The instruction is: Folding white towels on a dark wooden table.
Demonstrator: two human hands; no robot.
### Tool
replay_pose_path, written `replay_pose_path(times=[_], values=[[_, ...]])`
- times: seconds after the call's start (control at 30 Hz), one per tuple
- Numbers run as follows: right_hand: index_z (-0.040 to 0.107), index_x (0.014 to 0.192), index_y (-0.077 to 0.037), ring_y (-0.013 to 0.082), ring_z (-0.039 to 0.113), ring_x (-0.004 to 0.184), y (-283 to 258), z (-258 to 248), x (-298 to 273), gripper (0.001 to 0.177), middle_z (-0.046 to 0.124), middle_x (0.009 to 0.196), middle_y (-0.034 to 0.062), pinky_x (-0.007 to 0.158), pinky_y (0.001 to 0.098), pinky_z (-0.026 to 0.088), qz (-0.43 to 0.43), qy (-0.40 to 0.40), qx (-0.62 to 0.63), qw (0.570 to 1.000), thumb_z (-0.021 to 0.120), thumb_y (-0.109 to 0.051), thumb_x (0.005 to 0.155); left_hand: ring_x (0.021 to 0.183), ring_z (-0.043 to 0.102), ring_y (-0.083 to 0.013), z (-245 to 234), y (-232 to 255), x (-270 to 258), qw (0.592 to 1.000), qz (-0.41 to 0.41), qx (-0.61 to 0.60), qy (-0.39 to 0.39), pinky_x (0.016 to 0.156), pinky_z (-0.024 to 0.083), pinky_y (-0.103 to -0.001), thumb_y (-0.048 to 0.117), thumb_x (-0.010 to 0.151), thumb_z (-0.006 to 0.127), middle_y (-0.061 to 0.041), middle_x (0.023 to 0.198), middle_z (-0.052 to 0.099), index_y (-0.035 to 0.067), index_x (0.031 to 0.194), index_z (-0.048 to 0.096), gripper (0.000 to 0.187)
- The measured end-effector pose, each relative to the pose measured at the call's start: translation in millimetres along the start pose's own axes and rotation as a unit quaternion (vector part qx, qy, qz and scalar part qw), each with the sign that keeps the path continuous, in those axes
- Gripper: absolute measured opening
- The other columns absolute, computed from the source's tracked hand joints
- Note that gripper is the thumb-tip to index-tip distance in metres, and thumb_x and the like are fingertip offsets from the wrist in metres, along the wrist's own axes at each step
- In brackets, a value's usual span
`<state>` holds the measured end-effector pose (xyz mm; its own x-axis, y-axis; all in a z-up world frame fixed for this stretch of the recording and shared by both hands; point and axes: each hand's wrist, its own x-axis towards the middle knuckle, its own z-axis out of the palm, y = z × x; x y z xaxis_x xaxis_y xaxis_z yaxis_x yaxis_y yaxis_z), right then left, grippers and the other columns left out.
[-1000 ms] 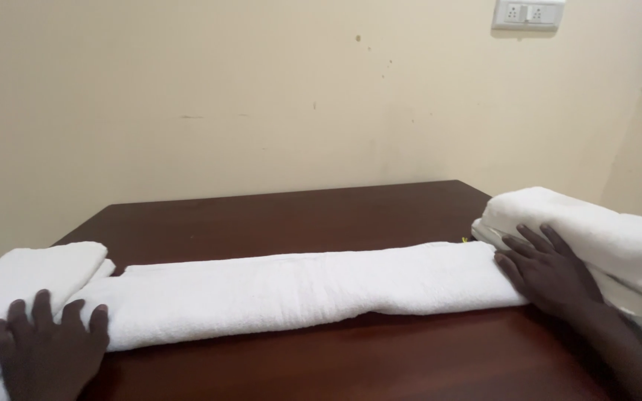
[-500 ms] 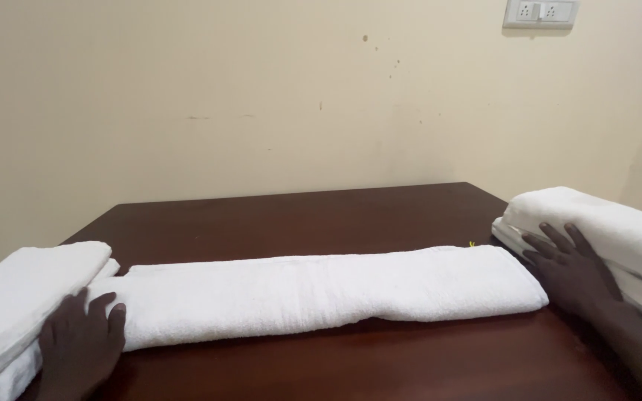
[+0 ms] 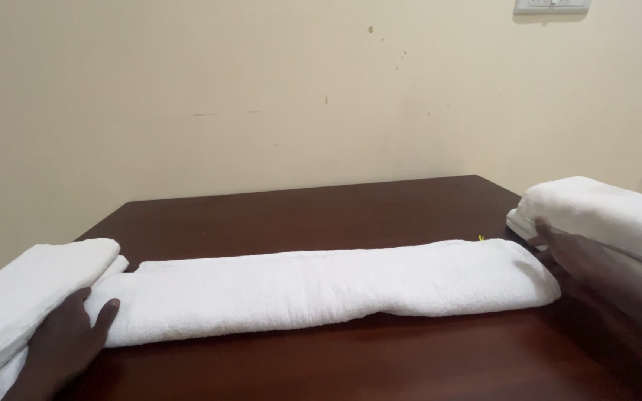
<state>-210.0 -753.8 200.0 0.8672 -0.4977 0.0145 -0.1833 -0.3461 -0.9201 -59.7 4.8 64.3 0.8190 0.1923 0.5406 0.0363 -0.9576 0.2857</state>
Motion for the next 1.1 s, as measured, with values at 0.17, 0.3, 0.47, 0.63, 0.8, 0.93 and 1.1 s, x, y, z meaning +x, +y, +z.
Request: replay_pose_path(times=[0.17, 0.3, 0.47, 0.63, 0.8, 0.93, 1.1], values=[[0.066, 0.135, 0.0, 0.0263, 0.062, 0.124, -27, 6, -72, 0.047, 0.072, 0.128, 0.0151, 0.109, 0.0384, 0.042, -0.021, -0.05, 0.1, 0.993, 0.069, -0.021, 0.093, 0.127, 0.062, -0.0443, 3, 0, 6, 0.998, -0.047, 0.041, -0.01, 0.112, 0.047, -0.051, 0.063, 0.091, 0.066, -0.032, 0.13, 0.066, -0.007, 0.146, 0.047, 0.092], [0.064, 0.133, 0.009, 0.0385, 0.068, 0.109, 13, -2, -12, 0.052, 0.071, 0.12, 0.0299, 0.099, 0.0482, 0.046, 0.028, -0.079, 0.081, 0.993, 0.076, -0.016, 0.088, 0.126, 0.062, -0.0425, -12, 1, 9, 0.989, -0.057, -0.133, -0.033, 0.108, 0.049, -0.049, 0.049, 0.077, 0.081, -0.031, 0.136, 0.061, -0.004, 0.149, 0.044, 0.096], [0.067, 0.137, 0.006, 0.0356, 0.068, 0.115, 46, -5, 62, 0.06, 0.075, 0.125, 0.0278, 0.106, 0.0443, 0.046, -0.02, -0.053, -0.02, 0.998, 0.079, -0.016, 0.082, 0.13, 0.061, -0.0425, -32, 32, -3, 0.995, -0.042, -0.076, -0.046, 0.112, 0.047, -0.049, 0.039, 0.085, 0.077, -0.028, 0.138, 0.062, 0.005, 0.154, 0.045, 0.083], [0.058, 0.146, -0.014, 0.0284, 0.062, 0.125, 48, 16, 112, 0.075, 0.061, 0.146, 0.0094, 0.107, 0.0382, 0.048, -0.292, 0.08, -0.359, 0.883, 0.085, -0.028, 0.077, 0.14, 0.053, -0.037, -4, 36, 19, 0.984, 0.117, 0.12, 0.058, 0.117, 0.041, -0.047, 0.039, 0.079, 0.074, -0.02, 0.145, 0.056, 0.004, 0.144, 0.048, 0.079], [0.051, 0.148, -0.024, 0.024, 0.055, 0.139, 7, 75, 95, 0.071, 0.057, 0.15, 0.0051, 0.114, 0.0419, 0.047, -0.292, -0.242, -0.394, 0.837, 0.066, -0.058, 0.087, 0.137, 0.061, -0.0267, -3, 74, 37, 0.962, 0.094, 0.053, -0.252, 0.121, 0.045, -0.04, 0.056, 0.093, 0.054, -0.009, 0.156, 0.054, 0.031, 0.149, 0.057, 0.061], [0.05, 0.149, -0.024, 0.0262, 0.052, 0.14, -19, 85, 80, 0.083, 0.056, 0.151, 0.0052, 0.116, 0.042, 0.044, -0.262, -0.28, -0.416, 0.824, 0.072, -0.063, 0.079, 0.153, 0.035, -0.0273, -47, 121, 30, 0.947, 0.043, 0.091, -0.304, 0.125, 0.031, -0.044, 0.067, 0.091, 0.059, -0.004, 0.163, 0.042, 0.033, 0.152, 0.047, 0.071], [0.062, 0.138, -0.015, 0.0285, 0.059, 0.133, -24, 92, 107, 0.084, 0.062, 0.141, 0.0089, 0.11, 0.041, 0.051, -0.287, -0.191, -0.457, 0.82, 0.086, -0.059, 0.07, 0.153, 0.028, -0.0282, -48, 120, 45, 0.928, 0.105, 0.175, -0.312, 0.123, 0.022, -0.057, 0.073, 0.088, 0.063, -0.005, 0.161, 0.039, 0.03, 0.156, 0.032, 0.087]])
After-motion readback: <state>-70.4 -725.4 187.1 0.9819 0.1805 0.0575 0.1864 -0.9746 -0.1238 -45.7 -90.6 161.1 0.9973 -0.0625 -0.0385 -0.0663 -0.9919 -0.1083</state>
